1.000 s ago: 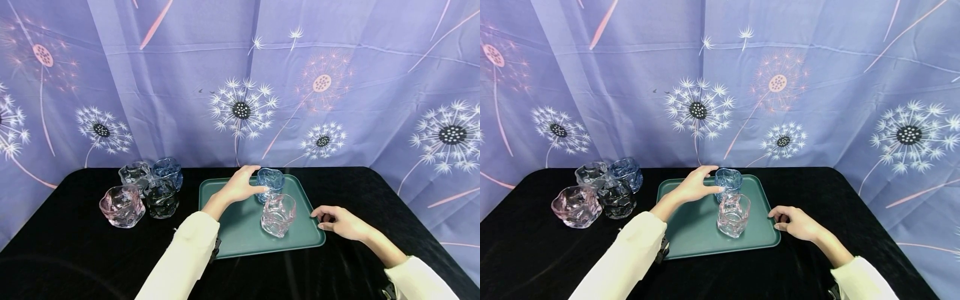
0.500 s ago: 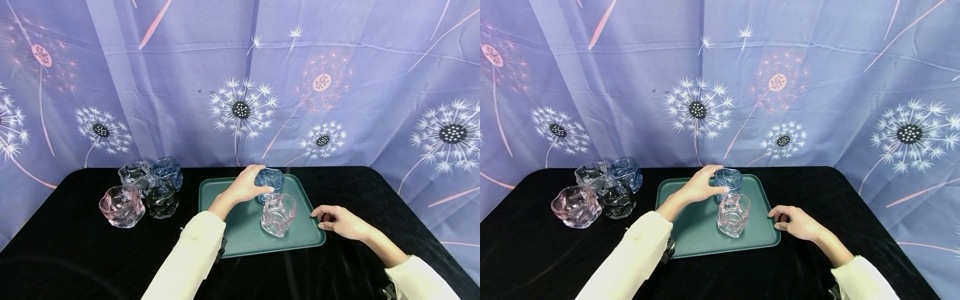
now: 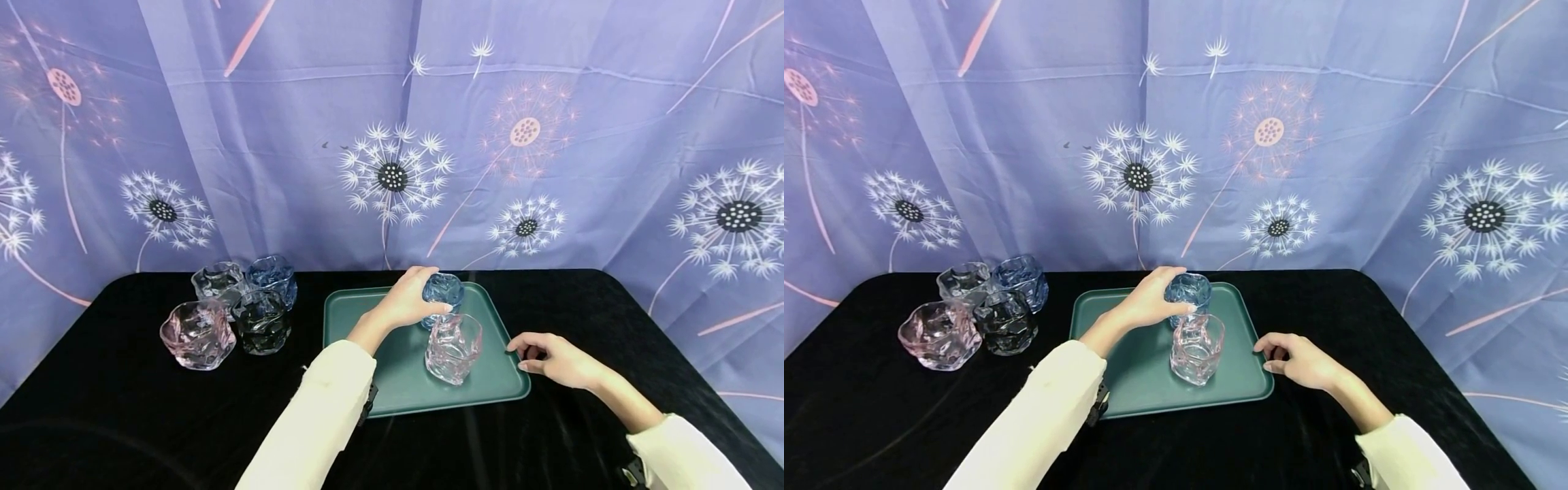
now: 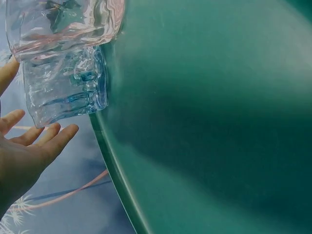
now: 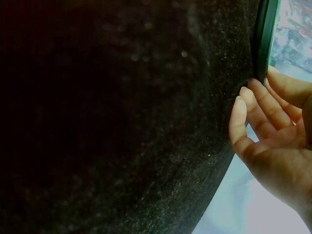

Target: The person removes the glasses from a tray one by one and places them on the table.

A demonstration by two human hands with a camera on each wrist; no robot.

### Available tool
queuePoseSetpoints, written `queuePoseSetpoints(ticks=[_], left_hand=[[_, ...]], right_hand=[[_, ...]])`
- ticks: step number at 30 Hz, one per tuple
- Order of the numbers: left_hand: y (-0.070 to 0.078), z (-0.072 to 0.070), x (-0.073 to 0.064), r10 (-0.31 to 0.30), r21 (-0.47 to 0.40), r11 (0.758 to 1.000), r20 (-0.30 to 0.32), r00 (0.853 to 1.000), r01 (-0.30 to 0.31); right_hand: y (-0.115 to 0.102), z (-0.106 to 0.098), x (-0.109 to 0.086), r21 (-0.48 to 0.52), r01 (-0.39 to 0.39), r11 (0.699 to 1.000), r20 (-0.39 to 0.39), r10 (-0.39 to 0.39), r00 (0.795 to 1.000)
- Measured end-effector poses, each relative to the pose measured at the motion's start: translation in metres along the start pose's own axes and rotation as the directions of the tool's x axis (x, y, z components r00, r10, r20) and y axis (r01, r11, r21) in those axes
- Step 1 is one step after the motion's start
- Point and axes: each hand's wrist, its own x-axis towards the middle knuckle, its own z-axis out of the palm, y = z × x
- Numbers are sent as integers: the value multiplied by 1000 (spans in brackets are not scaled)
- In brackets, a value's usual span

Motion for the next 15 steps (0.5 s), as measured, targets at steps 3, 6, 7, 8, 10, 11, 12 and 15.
queuePoseSetpoints(ticks=[3,6,7,8,10,11,12,15], left_hand=[[2,2,2,-20,6,1000,7,1000,20],[3,4,4,-30,4,1000,9,1000,30],[4,5,4,-31,3,1000,7,1000,30],[3,5,5,-32,0,999,4,999,32],[3,7,6,-36,-9,999,-6,999,36],[2,7,6,-39,-14,999,-12,999,39],[1,8,7,-44,-21,999,-16,999,44],[-1,9,8,-53,-41,998,-29,998,52]], right_hand=[[0,0,0,-2,-3,1000,-1,3,1000],[1,-1,0,-1,-11,1000,3,11,1000],[1,-1,0,0,-13,1000,4,13,1000],[1,-1,0,1,-14,1000,4,14,1000],[2,0,0,3,-12,1000,3,12,1000],[2,0,0,2,-11,1000,2,11,1000],[2,0,0,3,-9,1000,2,9,1000],[3,0,0,1,4,1000,-1,-4,1000]])
